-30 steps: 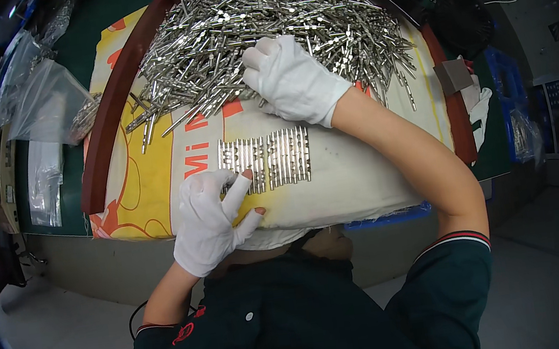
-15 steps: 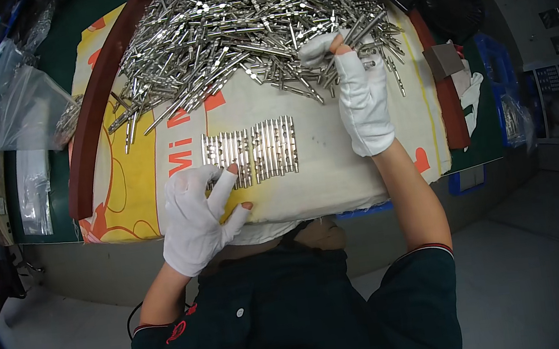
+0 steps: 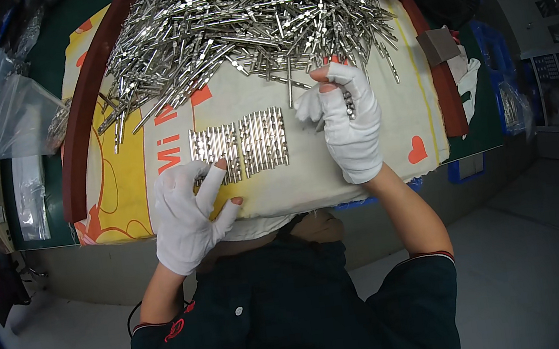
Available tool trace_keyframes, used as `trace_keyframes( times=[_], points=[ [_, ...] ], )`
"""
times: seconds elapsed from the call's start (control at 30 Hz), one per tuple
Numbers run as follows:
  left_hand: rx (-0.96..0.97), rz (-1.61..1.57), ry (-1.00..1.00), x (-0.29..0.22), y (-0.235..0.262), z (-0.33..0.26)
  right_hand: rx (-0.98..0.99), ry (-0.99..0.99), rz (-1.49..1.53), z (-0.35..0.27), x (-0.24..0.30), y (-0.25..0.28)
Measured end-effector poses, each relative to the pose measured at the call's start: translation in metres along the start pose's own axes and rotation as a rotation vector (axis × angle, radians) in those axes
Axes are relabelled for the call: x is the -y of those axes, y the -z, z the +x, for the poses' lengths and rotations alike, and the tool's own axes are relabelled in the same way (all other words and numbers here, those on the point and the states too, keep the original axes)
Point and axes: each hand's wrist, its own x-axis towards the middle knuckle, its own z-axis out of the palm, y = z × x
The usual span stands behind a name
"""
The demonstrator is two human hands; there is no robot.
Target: Sorting, aligning, and deburring small metal pins before bagging them.
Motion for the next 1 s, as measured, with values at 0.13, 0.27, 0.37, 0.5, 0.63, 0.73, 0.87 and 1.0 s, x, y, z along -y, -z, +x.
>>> trace_keyframes(
  times=[0.13,0.27,0.37,0.5,0.63,0.73,0.87,1.0],
  points=[
    [0.017,-0.001,-0.004,0.001,-0.001,0.001,0.031,-0.023,-0.101,-0.011,0.001,0.001],
    [0.005,-0.007,0.001,0.001,0.0,-0.001,0.105,-0.139,-0.068,-0.015,0.002,0.006],
    [-0.021,0.005,-0.014,0.002,-0.003,0.0,-0.038,-0.014,0.092,-0.012,0.014,0.001],
    [-0.034,0.007,-0.023,0.002,-0.002,0.002,-0.036,-0.259,0.053,-0.009,0.006,-0.001],
    [-0.029,0.016,-0.025,0.002,-0.003,0.001,-0.054,-0.293,0.044,-0.016,0.029,-0.011],
    [-0.027,0.012,-0.026,0.003,-0.004,0.0,0.044,-0.437,-0.114,-0.021,0.033,-0.019],
    [-0.015,0.019,-0.015,0.001,-0.002,0.0,0.124,-0.137,-0.619,-0.009,0.016,-0.022],
    [-0.013,0.034,-0.022,0.001,0.0,0.002,0.117,-0.062,-1.029,-0.002,0.007,-0.023]
  ],
)
